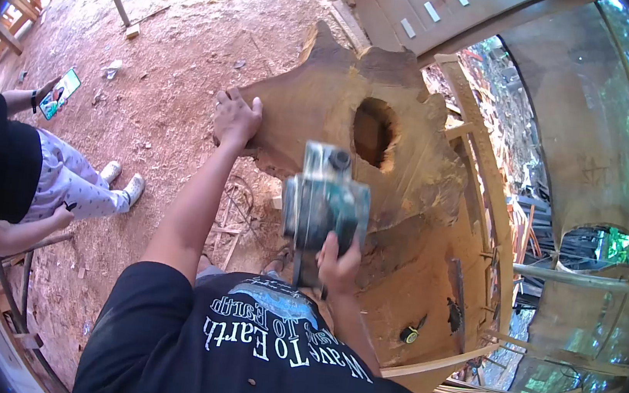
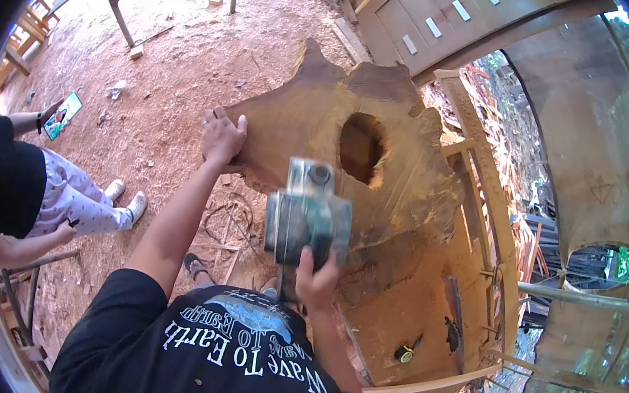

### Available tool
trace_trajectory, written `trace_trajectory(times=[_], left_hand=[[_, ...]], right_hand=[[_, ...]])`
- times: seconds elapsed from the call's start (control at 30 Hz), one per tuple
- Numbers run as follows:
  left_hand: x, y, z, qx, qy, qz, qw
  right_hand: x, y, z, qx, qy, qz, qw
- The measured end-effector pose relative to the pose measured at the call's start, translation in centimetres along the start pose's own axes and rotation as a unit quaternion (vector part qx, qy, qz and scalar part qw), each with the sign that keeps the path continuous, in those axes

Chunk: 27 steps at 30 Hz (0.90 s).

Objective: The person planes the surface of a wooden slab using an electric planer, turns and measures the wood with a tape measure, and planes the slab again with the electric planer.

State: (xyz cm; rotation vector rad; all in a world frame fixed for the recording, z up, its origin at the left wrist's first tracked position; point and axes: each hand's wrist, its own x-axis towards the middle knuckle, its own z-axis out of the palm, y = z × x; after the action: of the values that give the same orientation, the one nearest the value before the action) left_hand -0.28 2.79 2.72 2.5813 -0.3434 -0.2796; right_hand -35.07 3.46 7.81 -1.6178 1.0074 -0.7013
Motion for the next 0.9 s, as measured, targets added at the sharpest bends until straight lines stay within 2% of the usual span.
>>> trace_trajectory(times=[0.13,0.3,0.37,0.4,0.5,0.63,0.67,0.7,0.73,0.77,0.83,0.87,0.9], left_hand=[[0.2,-0.3,1.0,0.023,0.022,0.005,0.999],[1.1,-1.2,2.4,0.016,0.055,0.019,0.998],[0.8,-0.7,1.3,-0.001,0.021,0.019,1.0],[0.8,-0.7,1.3,-0.003,0.021,0.021,1.0],[1.7,-1.3,2.4,0.034,0.054,0.035,0.997],[0.9,-0.8,1.9,0.05,0.072,0.037,0.995],[0.2,-0.4,0.9,0.064,0.027,0.054,0.996],[1.2,-1.6,1.4,0.081,0.024,0.083,0.993],[2.2,-2.8,2.0,0.097,0.022,0.111,0.989],[4.4,-4.5,4.2,0.112,0.064,0.15,0.98],[1.7,-1.3,1.6,0.078,0.042,0.066,0.994],[1.9,-0.1,1.6,0.074,0.06,0.065,0.993],[1.8,0.1,2.0,0.074,0.073,0.058,0.993]], right_hand=[[-1.5,0.4,0.0,-0.046,0.004,-0.024,0.999],[9.1,-2.7,3.8,-0.094,0.012,-0.034,0.995],[13.1,-4.2,5.3,-0.113,0.019,-0.065,0.991],[15.2,-3.7,6.0,-0.118,0.049,-0.157,0.979],[18.9,-4.6,6.2,-0.124,0.047,-0.149,0.98],[21.3,-4.1,4.9,-0.067,0.01,-0.188,0.98],[21.2,-3.4,5.1,-0.078,0.005,-0.169,0.983],[21.2,-3.0,5.1,-0.086,0.001,-0.153,0.984],[19.9,-2.4,5.3,-0.085,0.018,-0.117,0.989],[17.7,-1.9,5.9,-0.08,0.034,-0.085,0.993],[12.2,-1.0,5.0,-0.084,0.074,-0.072,0.991],[9.9,-3.6,2.2,0.048,-0.036,0.056,0.997],[7.3,-6.0,-0.4,0.178,-0.15,0.188,0.954]])
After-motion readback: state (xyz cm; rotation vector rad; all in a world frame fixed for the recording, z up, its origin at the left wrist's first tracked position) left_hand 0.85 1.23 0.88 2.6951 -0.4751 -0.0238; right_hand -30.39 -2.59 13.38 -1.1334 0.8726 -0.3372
